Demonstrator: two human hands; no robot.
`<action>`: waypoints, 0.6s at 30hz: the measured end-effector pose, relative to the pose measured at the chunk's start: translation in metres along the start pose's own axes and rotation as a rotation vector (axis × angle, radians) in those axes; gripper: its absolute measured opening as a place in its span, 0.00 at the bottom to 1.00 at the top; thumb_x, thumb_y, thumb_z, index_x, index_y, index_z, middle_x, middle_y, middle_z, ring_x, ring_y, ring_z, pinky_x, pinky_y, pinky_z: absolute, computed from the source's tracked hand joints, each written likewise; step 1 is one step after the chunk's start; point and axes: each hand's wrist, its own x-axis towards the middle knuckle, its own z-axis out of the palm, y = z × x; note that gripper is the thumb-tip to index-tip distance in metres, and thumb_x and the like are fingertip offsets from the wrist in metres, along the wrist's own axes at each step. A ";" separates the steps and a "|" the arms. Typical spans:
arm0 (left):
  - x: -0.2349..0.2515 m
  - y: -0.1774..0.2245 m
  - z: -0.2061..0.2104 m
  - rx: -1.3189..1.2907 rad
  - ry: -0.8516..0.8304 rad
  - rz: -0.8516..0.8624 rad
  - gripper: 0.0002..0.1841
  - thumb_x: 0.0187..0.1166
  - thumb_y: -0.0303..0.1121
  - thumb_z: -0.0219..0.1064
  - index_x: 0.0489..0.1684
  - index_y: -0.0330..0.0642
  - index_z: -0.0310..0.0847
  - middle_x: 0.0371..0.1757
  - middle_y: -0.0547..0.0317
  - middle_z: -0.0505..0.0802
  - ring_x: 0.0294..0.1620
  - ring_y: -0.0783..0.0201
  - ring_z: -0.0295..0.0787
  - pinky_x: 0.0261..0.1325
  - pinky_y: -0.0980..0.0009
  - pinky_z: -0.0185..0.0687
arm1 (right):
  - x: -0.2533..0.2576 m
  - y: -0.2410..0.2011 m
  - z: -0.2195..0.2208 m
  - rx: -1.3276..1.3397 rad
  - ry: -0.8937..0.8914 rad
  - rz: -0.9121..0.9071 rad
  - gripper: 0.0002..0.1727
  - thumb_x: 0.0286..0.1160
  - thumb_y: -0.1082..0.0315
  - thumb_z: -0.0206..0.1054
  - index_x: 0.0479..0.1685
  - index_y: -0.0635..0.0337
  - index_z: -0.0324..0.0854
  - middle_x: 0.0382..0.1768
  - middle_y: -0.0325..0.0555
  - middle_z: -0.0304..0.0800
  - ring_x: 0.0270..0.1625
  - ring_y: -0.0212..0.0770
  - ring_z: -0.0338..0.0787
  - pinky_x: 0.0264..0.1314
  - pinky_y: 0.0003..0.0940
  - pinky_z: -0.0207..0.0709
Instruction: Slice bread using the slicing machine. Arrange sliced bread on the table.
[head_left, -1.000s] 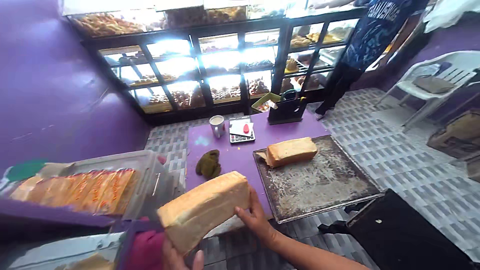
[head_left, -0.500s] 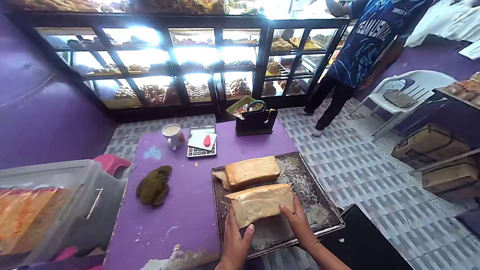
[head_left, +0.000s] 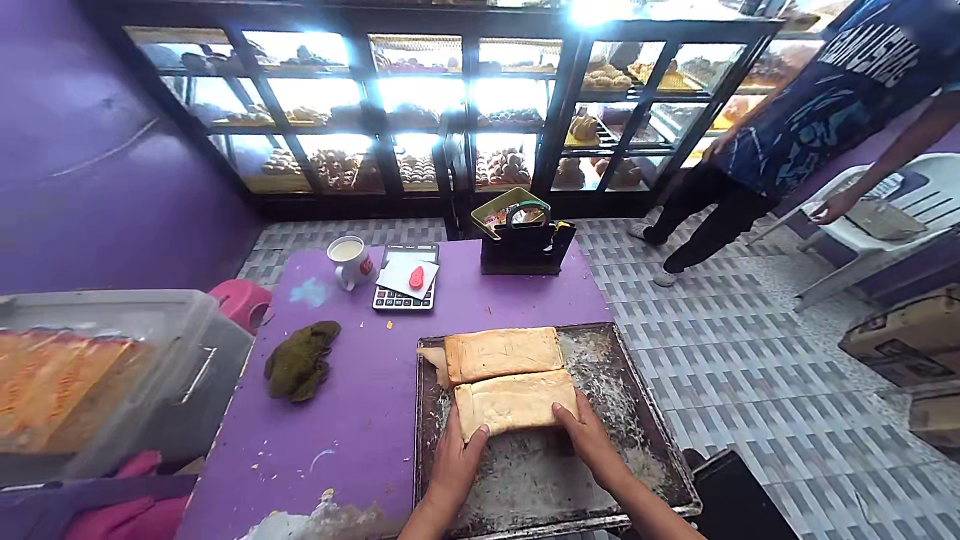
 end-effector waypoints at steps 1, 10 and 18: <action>0.001 0.000 -0.001 0.001 -0.009 -0.004 0.46 0.81 0.50 0.56 0.92 0.26 0.40 0.87 0.30 0.66 0.90 0.45 0.61 0.91 0.54 0.53 | -0.001 0.001 -0.001 0.000 -0.006 0.001 0.40 0.85 0.57 0.59 0.91 0.68 0.49 0.80 0.66 0.71 0.81 0.51 0.75 0.84 0.46 0.67; 0.007 0.000 -0.011 0.016 -0.027 -0.039 0.47 0.81 0.54 0.56 0.92 0.28 0.41 0.87 0.31 0.66 0.90 0.45 0.61 0.91 0.52 0.54 | -0.005 0.001 0.004 0.014 -0.013 0.007 0.40 0.85 0.56 0.60 0.92 0.64 0.49 0.80 0.64 0.72 0.82 0.51 0.75 0.84 0.48 0.67; 0.009 -0.010 -0.021 -0.244 -0.105 -0.016 0.44 0.82 0.47 0.57 0.93 0.30 0.41 0.89 0.31 0.63 0.90 0.45 0.60 0.90 0.51 0.56 | -0.009 0.004 0.005 0.088 0.019 -0.024 0.38 0.86 0.58 0.59 0.91 0.65 0.52 0.81 0.65 0.71 0.82 0.53 0.75 0.84 0.50 0.67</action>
